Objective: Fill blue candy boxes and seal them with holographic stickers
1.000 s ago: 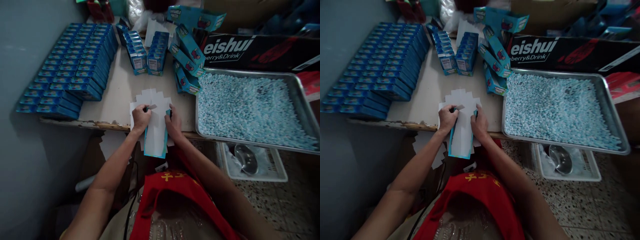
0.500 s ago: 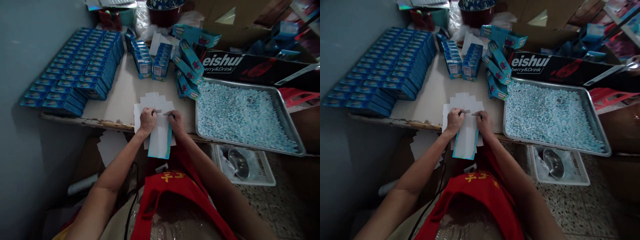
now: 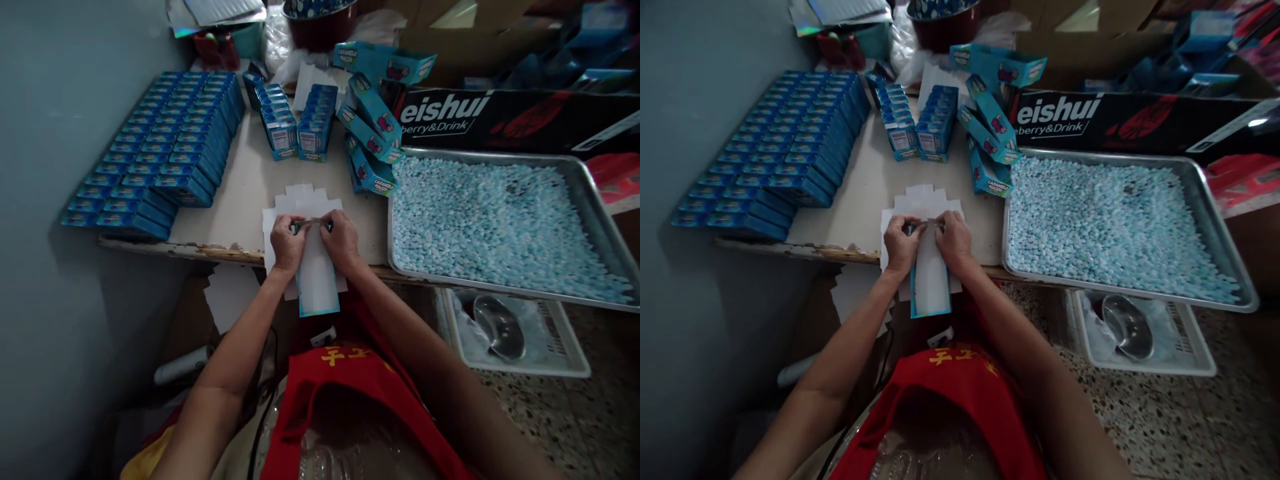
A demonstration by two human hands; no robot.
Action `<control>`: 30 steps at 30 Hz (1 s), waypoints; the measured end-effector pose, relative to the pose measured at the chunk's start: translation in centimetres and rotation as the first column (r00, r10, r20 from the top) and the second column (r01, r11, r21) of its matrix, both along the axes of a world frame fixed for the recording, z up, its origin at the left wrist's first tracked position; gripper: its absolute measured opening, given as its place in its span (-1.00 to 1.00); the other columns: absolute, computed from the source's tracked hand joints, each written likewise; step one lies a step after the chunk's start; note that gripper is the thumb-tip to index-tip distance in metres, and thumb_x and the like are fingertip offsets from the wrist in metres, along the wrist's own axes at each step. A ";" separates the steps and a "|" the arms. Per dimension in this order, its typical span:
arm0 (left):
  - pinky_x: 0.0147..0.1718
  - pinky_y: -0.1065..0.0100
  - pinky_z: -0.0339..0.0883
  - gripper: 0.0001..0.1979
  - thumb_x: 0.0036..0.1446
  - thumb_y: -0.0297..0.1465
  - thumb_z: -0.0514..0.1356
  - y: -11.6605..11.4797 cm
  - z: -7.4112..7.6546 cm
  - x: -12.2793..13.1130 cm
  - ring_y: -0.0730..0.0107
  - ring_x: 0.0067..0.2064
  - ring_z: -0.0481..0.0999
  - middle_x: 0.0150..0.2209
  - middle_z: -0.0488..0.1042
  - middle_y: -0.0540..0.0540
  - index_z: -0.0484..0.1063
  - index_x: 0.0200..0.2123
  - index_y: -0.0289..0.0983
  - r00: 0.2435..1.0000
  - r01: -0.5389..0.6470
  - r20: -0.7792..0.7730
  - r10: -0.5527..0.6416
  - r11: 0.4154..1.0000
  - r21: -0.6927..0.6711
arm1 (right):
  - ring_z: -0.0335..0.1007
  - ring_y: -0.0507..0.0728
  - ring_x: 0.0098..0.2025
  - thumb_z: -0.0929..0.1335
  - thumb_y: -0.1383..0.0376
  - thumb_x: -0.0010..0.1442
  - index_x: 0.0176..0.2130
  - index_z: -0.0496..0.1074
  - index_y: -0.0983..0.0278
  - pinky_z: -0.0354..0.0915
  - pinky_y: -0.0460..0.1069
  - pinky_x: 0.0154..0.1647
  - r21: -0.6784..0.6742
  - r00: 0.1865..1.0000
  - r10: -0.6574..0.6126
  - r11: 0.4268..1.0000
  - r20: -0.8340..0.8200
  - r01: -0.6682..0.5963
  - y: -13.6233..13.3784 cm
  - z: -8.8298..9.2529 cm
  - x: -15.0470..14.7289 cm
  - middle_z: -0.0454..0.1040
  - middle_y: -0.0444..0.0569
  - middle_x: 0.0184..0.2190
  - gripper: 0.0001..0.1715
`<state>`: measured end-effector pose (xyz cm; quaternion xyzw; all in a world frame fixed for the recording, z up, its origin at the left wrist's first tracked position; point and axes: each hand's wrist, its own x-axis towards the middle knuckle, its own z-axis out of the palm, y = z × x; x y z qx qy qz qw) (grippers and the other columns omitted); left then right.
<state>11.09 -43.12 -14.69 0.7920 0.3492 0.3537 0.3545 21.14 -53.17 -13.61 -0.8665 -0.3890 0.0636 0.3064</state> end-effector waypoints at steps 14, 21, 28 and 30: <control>-0.10 0.30 0.33 -0.67 0.47 -0.27 0.11 1.4 -1.0 0.9 0.34 -0.24 0.43 -0.34 0.42 -0.04 0.37 -0.41 -0.19 0.990 -0.113 0.088 0.107 0.991 0.064 | 0.53 0.31 0.11 0.26 0.41 0.22 0.41 0.21 0.40 0.38 0.11 0.14 -0.031 0.985 -0.004 1.000 -0.172 -0.002 0.1 1.0 1.0 0.60 0.20 0.07 -0.20; -0.02 0.26 0.40 -0.91 0.24 -0.49 0.27 1.6 -0.8 0.1 0.29 -0.14 0.51 -0.24 0.51 -0.10 0.47 -0.34 -0.23 0.999 -0.018 -0.035 0.019 0.999 0.038 | 0.59 0.23 0.03 0.23 0.29 0.40 0.24 0.52 0.34 0.40 0.05 0.08 -0.170 0.949 0.218 0.951 -0.230 -0.259 1.0 4.3 4.4 0.66 0.14 0.00 -0.47; -0.07 0.16 0.48 -0.88 0.09 -0.51 0.34 4.3 0.7 0.5 0.12 -0.15 0.61 -0.24 0.63 -0.17 0.64 -0.29 -0.21 0.902 0.250 -0.385 -0.197 0.964 0.092 | 0.56 0.29 0.03 0.42 0.23 0.29 0.01 0.67 0.24 0.33 0.03 -0.08 -0.472 0.835 0.536 0.772 0.123 -0.425 2.9 5.1 5.2 0.64 0.17 0.01 -0.67; -0.15 0.14 0.48 -0.93 0.04 -0.48 0.39 5.5 1.3 1.2 0.09 -0.26 0.61 -0.37 0.62 -0.15 0.65 -0.38 -0.19 0.831 0.332 -0.503 -0.237 0.937 0.108 | 0.57 0.29 -0.03 0.43 0.24 0.27 -0.05 0.68 0.26 0.29 0.02 -0.14 -0.528 0.780 0.604 0.721 0.164 -0.448 3.5 5.4 5.4 0.66 0.16 -0.10 -0.70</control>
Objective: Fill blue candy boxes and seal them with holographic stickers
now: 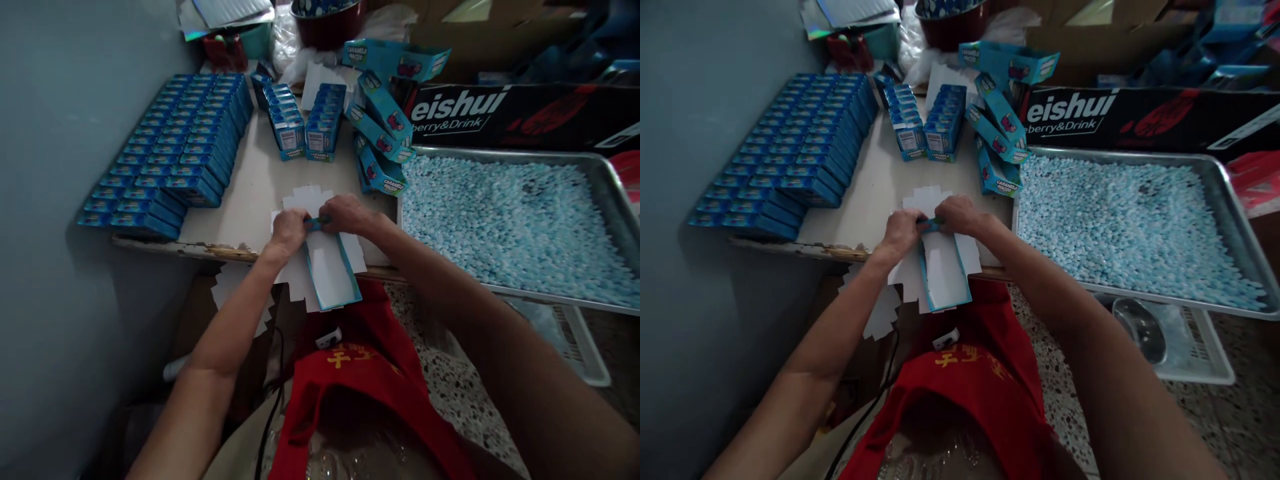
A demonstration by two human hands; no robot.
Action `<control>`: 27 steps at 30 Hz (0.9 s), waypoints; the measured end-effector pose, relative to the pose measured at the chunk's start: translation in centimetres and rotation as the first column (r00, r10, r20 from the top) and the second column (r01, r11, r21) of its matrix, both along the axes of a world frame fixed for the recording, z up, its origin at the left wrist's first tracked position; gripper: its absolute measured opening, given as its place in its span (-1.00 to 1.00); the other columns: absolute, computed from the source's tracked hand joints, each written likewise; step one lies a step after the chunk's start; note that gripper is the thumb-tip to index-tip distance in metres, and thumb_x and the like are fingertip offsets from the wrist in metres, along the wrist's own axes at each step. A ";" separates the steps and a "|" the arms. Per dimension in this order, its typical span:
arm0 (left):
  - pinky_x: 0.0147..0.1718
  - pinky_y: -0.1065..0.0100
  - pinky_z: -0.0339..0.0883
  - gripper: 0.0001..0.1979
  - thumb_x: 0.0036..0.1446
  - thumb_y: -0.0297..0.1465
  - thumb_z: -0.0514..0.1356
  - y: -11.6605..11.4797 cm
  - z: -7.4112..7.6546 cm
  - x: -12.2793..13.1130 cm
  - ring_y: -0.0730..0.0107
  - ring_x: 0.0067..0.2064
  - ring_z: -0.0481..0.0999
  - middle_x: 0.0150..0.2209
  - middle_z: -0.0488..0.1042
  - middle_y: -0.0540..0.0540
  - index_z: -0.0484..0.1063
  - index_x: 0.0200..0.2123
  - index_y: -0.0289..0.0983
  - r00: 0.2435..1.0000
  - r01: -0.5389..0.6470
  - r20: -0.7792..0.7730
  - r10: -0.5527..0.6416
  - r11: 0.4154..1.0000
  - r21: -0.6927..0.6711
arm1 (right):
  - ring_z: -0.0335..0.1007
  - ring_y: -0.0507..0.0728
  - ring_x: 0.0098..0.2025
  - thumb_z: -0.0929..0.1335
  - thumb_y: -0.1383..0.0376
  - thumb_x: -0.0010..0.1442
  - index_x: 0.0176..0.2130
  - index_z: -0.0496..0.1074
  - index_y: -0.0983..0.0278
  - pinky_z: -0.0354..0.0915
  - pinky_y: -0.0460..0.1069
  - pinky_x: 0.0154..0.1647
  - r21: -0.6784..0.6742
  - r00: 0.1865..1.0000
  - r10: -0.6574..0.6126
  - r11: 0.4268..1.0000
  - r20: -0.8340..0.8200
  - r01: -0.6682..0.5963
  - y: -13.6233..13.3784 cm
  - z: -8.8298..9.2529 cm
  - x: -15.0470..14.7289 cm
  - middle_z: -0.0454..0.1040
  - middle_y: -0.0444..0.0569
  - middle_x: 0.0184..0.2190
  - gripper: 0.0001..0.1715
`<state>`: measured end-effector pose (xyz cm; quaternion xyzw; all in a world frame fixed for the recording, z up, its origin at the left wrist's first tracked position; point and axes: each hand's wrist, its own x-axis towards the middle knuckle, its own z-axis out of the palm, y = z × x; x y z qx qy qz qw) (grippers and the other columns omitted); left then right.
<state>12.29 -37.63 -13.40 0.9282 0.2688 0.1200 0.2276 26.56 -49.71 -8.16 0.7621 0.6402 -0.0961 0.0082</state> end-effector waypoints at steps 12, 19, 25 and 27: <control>-0.06 0.10 0.45 -0.90 0.01 -0.52 0.33 1.3 0.4 0.6 0.03 -0.19 0.62 -0.35 0.59 -0.16 0.62 -0.38 -0.23 0.979 0.197 -0.070 -0.192 0.979 0.058 | 0.56 0.31 -0.06 0.41 0.30 0.24 -0.10 0.65 0.34 0.28 0.05 -0.10 -0.064 0.987 0.136 0.989 0.082 -0.131 2.1 -1.1 0.0 0.66 0.19 -0.19 -0.73; 0.01 0.07 0.45 -0.94 0.18 -0.41 0.31 0.4 2.8 -1.7 0.01 -0.08 0.58 -0.22 0.60 -0.20 0.61 -0.27 -0.20 0.991 0.121 0.037 -0.127 0.984 0.129 | 0.59 0.30 -0.10 0.34 0.32 0.36 -0.11 0.63 0.36 0.29 0.07 -0.08 -0.020 0.987 0.122 0.992 0.100 -0.121 1.9 -0.7 -0.9 0.66 0.25 -0.17 -0.74; 0.21 0.04 0.34 -0.61 0.13 -0.62 0.12 1.3 6.2 -5.3 0.09 0.10 0.50 -0.02 0.58 -0.18 0.58 -0.09 -0.16 0.780 0.626 -0.133 -0.612 0.766 0.144 | 0.58 0.27 -0.10 0.33 0.36 0.36 -0.15 0.64 0.35 0.28 0.07 -0.08 -0.018 0.983 0.154 0.988 0.103 -0.153 2.1 -0.1 -1.1 0.66 0.24 -0.19 -0.74; 0.20 0.12 0.34 -0.62 0.09 -0.66 0.12 1.7 6.2 -4.9 0.14 0.07 0.52 -0.06 0.59 -0.17 0.57 -0.15 -0.16 0.659 0.751 -0.183 -0.730 0.655 0.089 | 0.59 0.28 -0.11 0.32 0.39 0.34 -0.17 0.65 0.36 0.28 0.08 -0.08 -0.026 0.974 0.193 0.981 0.118 -0.191 2.4 -0.1 -1.2 0.67 0.25 -0.19 -0.72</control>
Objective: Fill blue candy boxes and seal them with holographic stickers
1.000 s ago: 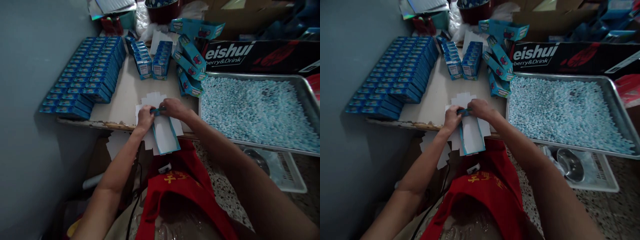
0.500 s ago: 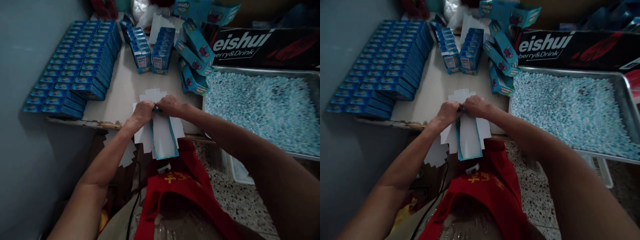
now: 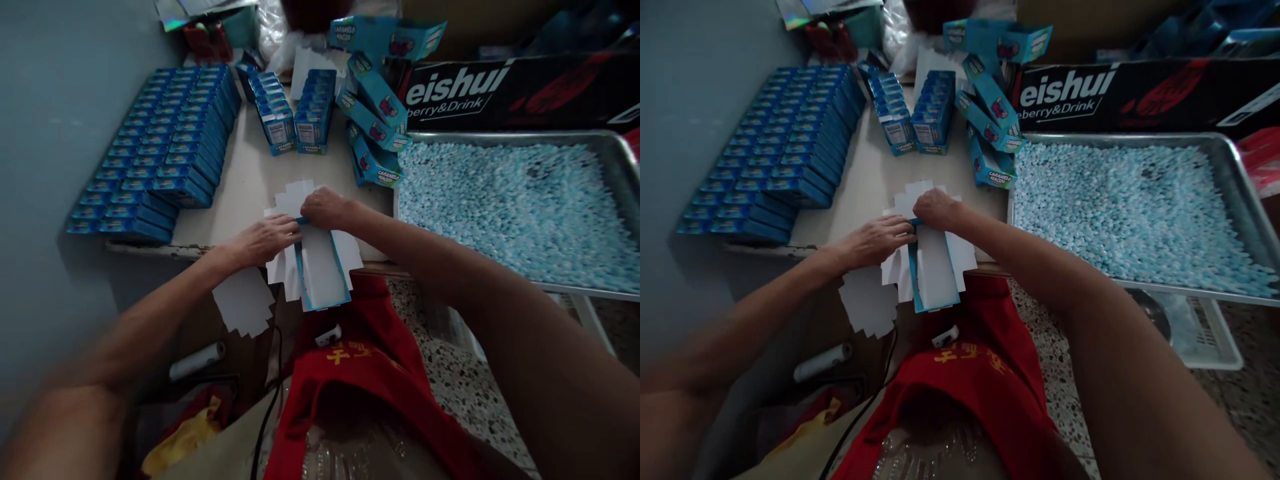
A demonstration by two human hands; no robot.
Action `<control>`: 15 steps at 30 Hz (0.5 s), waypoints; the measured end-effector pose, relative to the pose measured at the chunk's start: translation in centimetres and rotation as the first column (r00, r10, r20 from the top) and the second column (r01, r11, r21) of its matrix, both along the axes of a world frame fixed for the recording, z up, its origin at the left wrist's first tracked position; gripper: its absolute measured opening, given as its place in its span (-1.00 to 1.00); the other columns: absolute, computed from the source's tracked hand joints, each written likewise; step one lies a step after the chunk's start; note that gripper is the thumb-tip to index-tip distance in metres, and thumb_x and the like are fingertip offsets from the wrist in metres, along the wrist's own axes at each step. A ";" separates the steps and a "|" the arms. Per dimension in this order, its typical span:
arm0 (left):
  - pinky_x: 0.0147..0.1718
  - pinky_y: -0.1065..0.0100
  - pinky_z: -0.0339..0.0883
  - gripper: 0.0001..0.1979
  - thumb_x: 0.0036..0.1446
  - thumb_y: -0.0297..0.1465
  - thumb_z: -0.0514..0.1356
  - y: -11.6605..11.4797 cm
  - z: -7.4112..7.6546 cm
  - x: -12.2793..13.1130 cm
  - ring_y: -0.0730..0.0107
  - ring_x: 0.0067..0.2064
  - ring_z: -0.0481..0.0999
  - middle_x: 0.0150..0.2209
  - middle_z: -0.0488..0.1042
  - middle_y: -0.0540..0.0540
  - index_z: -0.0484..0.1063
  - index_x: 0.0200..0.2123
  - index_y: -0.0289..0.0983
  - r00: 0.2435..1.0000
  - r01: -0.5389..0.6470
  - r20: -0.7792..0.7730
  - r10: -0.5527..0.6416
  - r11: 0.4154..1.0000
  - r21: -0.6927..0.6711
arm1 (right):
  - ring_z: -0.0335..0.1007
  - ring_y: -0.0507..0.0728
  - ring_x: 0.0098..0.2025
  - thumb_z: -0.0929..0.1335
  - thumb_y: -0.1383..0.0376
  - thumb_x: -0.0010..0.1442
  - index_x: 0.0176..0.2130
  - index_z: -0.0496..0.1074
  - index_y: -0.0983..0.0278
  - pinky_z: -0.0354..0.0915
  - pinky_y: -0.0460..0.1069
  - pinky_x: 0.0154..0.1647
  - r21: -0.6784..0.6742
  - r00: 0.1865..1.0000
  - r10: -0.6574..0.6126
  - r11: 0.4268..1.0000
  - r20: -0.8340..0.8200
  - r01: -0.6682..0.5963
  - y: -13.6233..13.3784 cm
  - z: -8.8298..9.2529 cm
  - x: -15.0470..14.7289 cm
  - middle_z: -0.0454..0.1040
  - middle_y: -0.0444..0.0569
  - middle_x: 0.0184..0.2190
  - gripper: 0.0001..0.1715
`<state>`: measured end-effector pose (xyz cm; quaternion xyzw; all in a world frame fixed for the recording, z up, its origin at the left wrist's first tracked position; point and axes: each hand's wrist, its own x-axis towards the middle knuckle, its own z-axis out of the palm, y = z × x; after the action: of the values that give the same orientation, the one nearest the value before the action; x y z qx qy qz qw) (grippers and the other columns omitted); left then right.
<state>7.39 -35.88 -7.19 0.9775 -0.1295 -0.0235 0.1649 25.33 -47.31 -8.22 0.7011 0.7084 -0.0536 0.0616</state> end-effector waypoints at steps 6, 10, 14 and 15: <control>0.02 0.24 0.36 -0.78 0.17 -0.59 0.17 0.3 -1.3 2.4 0.22 -0.18 0.51 -0.30 0.54 -0.09 0.42 -0.43 -0.15 0.988 0.135 -0.073 -0.139 0.989 -0.053 | 0.61 0.27 -0.06 0.31 0.46 0.29 -0.14 0.67 0.33 0.31 0.08 -0.06 0.013 0.998 0.061 0.998 0.012 -0.062 0.3 -0.3 -0.2 0.69 0.22 -0.16 -0.67; -0.17 0.24 0.35 -0.71 0.17 -0.55 0.14 0.5 -1.6 3.4 0.25 -0.33 0.44 -0.42 0.48 -0.08 0.26 -0.56 -0.17 0.972 0.185 -0.130 -0.194 0.980 -0.075 | 0.62 0.24 -0.02 0.29 0.45 0.35 -0.10 0.65 0.34 0.32 0.04 -0.12 -0.025 0.991 0.132 0.991 0.000 -0.132 0.2 0.1 0.0 0.69 0.20 -0.10 -0.67; -0.33 0.24 0.28 -0.65 0.11 -0.56 0.10 0.2 -1.6 5.2 0.28 -0.47 0.31 -0.56 0.38 -0.07 0.11 -0.65 -0.16 0.956 0.221 -0.177 -0.233 0.971 -0.090 | 0.62 0.24 0.00 0.28 0.43 0.39 -0.05 0.63 0.31 0.33 0.02 -0.17 -0.055 0.991 0.130 0.990 -0.038 -0.132 0.1 0.3 0.2 0.68 0.16 -0.07 -0.67; -0.33 0.23 0.28 -0.65 0.09 -0.56 0.10 -0.2 -1.5 5.6 0.28 -0.47 0.31 -0.56 0.38 -0.08 0.11 -0.66 -0.16 0.951 0.229 -0.194 -0.240 0.970 -0.076 | 0.62 0.25 0.00 0.28 0.43 0.39 -0.04 0.63 0.30 0.33 0.02 -0.19 -0.062 0.992 0.117 0.991 -0.049 -0.120 0.1 0.2 0.3 0.68 0.16 -0.07 -0.67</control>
<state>12.99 -36.04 -8.69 0.9430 -0.2279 -0.1386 0.1990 25.61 -47.24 -8.00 0.6542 0.7477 -0.0887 0.0711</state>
